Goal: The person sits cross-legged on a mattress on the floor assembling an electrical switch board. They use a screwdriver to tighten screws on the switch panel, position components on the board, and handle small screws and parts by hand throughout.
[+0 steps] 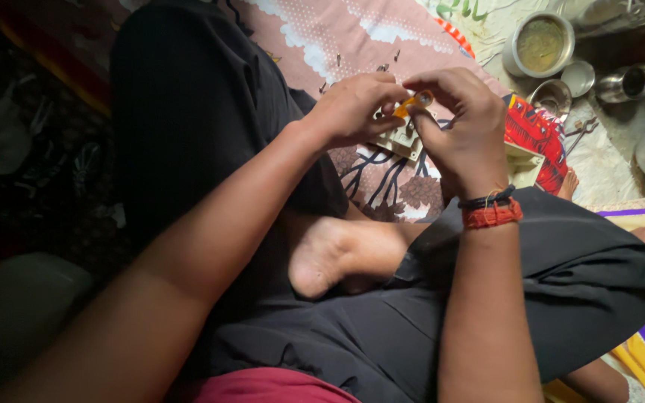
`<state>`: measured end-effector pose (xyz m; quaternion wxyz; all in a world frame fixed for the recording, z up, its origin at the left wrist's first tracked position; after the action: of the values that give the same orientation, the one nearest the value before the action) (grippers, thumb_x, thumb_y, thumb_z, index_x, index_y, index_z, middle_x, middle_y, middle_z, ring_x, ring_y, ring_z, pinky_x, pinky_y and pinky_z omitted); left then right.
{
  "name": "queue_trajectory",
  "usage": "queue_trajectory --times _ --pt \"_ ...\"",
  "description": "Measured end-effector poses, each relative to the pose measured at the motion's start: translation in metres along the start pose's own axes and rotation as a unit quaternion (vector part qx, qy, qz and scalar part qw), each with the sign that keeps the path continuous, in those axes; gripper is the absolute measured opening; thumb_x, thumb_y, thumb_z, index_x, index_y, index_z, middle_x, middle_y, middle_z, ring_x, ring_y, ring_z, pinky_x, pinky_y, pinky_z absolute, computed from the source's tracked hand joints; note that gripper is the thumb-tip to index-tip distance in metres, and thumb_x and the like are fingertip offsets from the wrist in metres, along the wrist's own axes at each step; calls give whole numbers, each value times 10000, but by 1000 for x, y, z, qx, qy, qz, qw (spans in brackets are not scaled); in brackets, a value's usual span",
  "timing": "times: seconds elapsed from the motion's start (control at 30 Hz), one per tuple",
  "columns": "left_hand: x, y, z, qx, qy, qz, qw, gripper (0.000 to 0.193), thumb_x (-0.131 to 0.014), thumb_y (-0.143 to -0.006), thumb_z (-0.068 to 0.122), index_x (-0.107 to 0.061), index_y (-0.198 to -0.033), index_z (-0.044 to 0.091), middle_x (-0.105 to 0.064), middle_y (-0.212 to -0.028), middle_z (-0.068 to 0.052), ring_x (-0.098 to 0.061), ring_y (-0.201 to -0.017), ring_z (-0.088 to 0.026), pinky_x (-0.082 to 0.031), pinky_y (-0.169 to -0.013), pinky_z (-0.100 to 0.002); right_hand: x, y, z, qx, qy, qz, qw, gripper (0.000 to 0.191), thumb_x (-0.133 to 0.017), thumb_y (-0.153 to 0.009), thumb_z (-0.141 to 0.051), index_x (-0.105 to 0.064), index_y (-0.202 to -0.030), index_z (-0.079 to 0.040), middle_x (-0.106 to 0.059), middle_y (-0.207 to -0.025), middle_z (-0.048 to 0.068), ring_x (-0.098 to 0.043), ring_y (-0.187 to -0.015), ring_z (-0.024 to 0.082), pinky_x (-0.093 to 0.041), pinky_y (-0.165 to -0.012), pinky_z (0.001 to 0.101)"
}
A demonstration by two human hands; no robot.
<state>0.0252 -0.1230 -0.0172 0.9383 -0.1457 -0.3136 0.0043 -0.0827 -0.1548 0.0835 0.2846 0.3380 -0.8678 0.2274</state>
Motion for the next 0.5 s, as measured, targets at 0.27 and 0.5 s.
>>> queue_trajectory --times 0.27,0.5 --pt "0 -2 -2 5 10 24 1000 322 -810 -853 272 -666 -1075 89 -658 -896 -82 -671 -852 -305 -529 -722 -433 -1 3 16 -75 35 22 996 237 -857 -927 -81 -744 -1128 -27 -774 -1070 91 -780 -975 161 -629 -867 298" --pt "-8 -2 -11 7 0 8 1000 247 -790 -863 215 -687 -1064 112 -669 -925 -58 -681 -924 -290 -545 -783 -428 -7 5 1 -8 -28 -14 999 303 -726 -957 18 -696 -1259 6 -769 -1192 117 -756 -1153 192 -593 -1019 314"
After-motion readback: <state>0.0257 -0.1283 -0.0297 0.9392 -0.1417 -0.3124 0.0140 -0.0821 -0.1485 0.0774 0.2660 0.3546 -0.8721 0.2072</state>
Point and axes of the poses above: each hand's wrist, its own y-axis away from the middle knuckle, its own x-axis out of the back of the hand, z = x × y, the point moved 9 cm from there along -y, towards the middle knuckle
